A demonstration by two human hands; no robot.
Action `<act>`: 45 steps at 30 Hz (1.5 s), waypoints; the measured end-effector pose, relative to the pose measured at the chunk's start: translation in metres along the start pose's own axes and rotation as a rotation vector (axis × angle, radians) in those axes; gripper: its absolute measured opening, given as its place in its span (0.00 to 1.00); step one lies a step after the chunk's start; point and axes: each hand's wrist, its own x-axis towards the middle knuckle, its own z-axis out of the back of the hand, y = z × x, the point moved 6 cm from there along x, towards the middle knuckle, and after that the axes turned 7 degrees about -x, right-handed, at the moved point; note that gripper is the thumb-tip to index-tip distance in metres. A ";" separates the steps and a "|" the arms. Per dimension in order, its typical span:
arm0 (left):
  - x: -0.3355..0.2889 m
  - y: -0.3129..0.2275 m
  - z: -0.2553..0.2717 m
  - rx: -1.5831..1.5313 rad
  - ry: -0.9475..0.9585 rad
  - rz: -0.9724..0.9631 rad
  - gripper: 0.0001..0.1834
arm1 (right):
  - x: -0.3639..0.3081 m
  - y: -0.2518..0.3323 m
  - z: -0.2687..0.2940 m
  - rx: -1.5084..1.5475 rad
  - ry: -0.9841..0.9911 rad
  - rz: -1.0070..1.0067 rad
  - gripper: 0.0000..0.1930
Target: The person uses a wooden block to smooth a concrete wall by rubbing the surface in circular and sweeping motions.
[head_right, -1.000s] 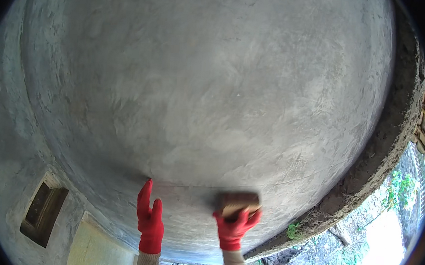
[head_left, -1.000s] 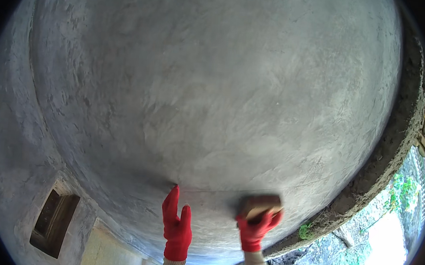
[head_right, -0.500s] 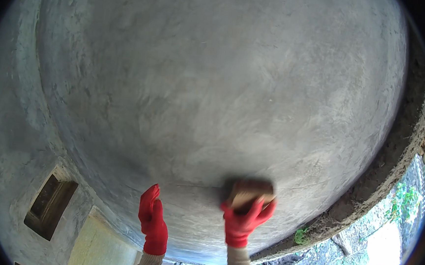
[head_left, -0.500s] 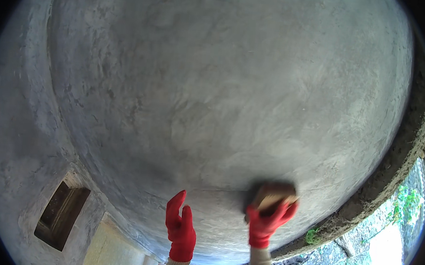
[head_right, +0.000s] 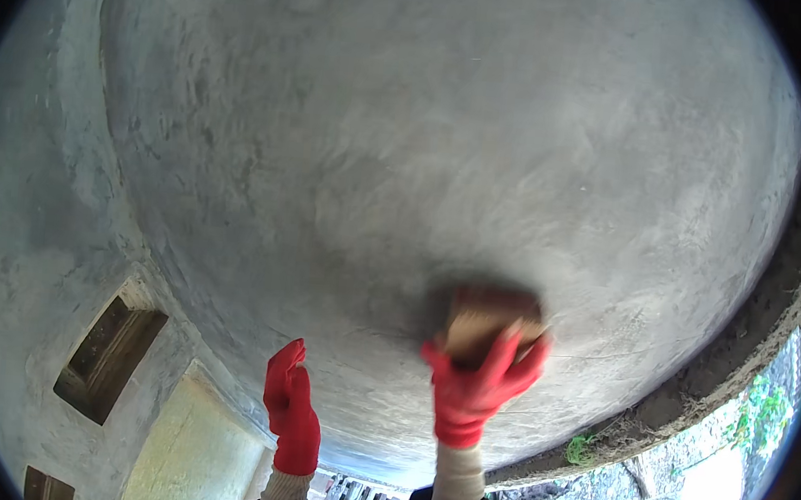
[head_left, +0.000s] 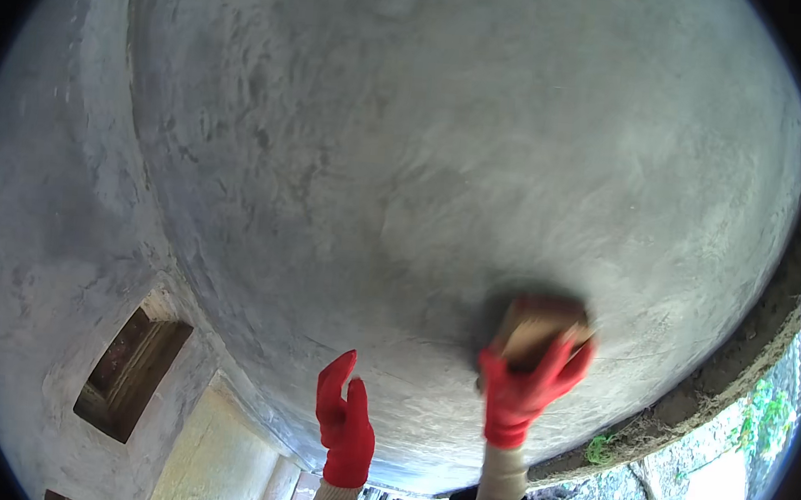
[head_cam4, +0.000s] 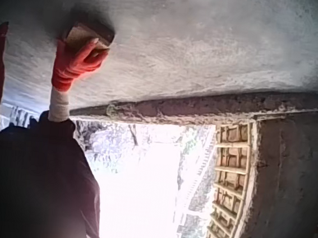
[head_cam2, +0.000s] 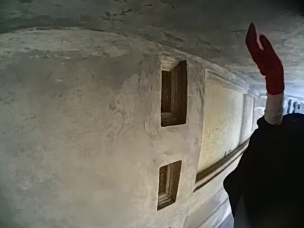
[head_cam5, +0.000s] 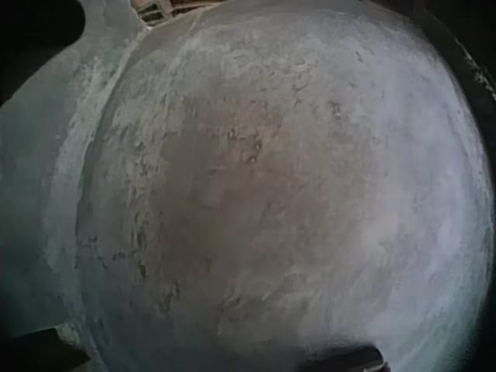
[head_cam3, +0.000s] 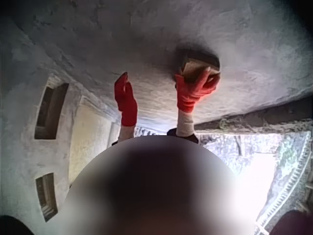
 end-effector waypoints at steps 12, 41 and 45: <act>-0.006 -0.007 0.023 0.041 -0.078 -0.052 0.18 | 0.064 0.060 -0.004 -0.035 0.061 0.074 0.57; -0.037 0.072 -0.082 0.144 0.157 -0.020 0.30 | -0.043 0.077 -0.029 0.130 0.280 0.059 0.53; -0.032 0.107 -0.116 -0.654 -0.036 0.383 0.32 | -0.029 0.066 -0.017 0.263 0.398 -0.063 0.44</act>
